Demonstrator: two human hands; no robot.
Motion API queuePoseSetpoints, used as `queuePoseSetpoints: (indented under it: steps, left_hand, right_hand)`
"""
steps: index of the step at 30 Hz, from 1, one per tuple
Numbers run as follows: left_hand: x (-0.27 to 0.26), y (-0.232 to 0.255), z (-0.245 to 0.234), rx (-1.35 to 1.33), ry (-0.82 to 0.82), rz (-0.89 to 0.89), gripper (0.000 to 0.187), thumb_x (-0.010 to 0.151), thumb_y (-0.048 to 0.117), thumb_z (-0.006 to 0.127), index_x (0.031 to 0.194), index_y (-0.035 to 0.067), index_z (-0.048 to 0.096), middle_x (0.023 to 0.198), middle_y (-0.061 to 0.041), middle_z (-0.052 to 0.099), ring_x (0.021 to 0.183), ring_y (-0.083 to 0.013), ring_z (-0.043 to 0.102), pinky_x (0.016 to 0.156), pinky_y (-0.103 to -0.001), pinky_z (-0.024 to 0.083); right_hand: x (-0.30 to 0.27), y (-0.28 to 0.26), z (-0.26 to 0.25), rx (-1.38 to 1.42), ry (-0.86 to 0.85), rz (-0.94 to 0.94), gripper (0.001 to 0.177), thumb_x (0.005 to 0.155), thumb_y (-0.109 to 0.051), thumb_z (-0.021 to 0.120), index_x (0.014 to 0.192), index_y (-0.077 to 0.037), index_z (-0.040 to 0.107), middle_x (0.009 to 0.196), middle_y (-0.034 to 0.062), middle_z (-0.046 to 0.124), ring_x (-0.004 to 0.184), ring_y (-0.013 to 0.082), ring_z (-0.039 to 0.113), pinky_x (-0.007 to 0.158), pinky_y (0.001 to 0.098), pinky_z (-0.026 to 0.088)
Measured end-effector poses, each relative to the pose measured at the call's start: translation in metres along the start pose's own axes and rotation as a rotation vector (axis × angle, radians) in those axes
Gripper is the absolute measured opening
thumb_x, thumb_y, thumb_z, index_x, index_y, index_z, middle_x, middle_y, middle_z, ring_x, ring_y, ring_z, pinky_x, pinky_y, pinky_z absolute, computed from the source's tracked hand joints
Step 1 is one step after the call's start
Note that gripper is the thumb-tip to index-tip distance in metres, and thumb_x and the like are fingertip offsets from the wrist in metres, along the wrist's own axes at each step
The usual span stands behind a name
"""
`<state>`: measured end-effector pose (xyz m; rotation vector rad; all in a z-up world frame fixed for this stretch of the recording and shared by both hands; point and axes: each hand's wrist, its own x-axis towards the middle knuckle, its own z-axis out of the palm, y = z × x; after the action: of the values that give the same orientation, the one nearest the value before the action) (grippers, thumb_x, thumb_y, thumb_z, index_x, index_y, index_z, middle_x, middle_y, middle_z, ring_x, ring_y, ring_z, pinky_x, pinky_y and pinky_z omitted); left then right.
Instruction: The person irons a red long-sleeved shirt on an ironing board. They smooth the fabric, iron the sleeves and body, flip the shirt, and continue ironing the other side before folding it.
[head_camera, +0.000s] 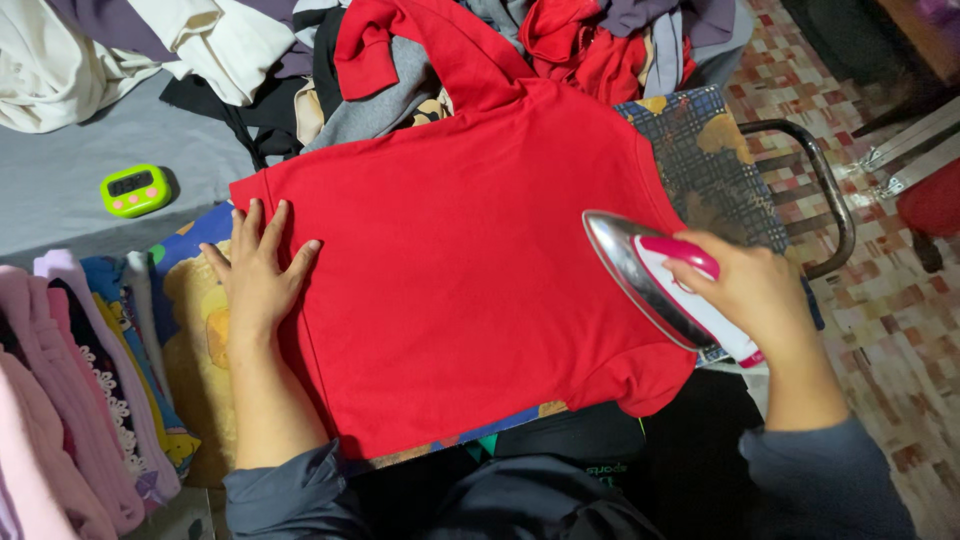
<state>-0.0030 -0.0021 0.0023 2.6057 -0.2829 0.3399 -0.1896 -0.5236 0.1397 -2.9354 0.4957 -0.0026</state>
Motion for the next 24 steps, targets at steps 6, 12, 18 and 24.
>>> queuePoseSetpoints:
  steps: [6,12,18,24]
  left_hand:
    - [0.0,-0.001,0.002,-0.003,0.005,-0.011,0.07,0.095,0.055,0.066,0.155,0.022,0.052,0.166,-0.017,0.037,0.157,-0.0374,0.024,0.119,-0.071,-0.002]
    - [0.0,-0.003,0.003,-0.005,0.005,-0.016,0.07,0.094,0.055,0.067,0.155,0.023,0.052,0.166,-0.016,0.037,0.157,-0.0368,0.024,0.119,-0.071,-0.002]
    - [0.002,-0.006,0.006,0.011,0.008,-0.026,0.071,0.093,0.055,0.067,0.154,0.023,0.052,0.166,-0.016,0.037,0.156,-0.0361,0.024,0.118,-0.072,-0.002]
    - [0.001,-0.004,0.008,0.015,0.016,-0.034,0.071,0.092,0.055,0.068,0.153,0.023,0.052,0.165,-0.015,0.037,0.156,-0.036,0.025,0.118,-0.072,-0.001]
  right_hand:
    - [-0.037,0.006,0.0,0.012,0.044,-0.431,0.049,0.078,-0.055,0.069,0.123,-0.034,0.07,0.099,0.0082,0.078,0.076,0.0315,0.076,0.067,0.0431,0.06]
    - [0.009,-0.027,0.007,-0.043,0.173,-0.296,0.051,0.083,-0.057,0.072,0.126,-0.032,0.075,0.098,0.0115,0.077,0.084,0.0347,0.074,0.07,0.0461,0.058]
    - [0.11,-0.079,0.015,-0.042,0.172,-0.369,0.053,0.086,-0.064,0.072,0.126,-0.029,0.076,0.088,0.0161,0.075,0.083,0.0382,0.073,0.073,0.0495,0.057]
    - [0.182,-0.121,0.027,-0.053,0.23,-0.403,0.051,0.086,-0.065,0.075,0.12,-0.026,0.078,0.089,0.0147,0.076,0.084,0.0376,0.072,0.074,0.0496,0.057]
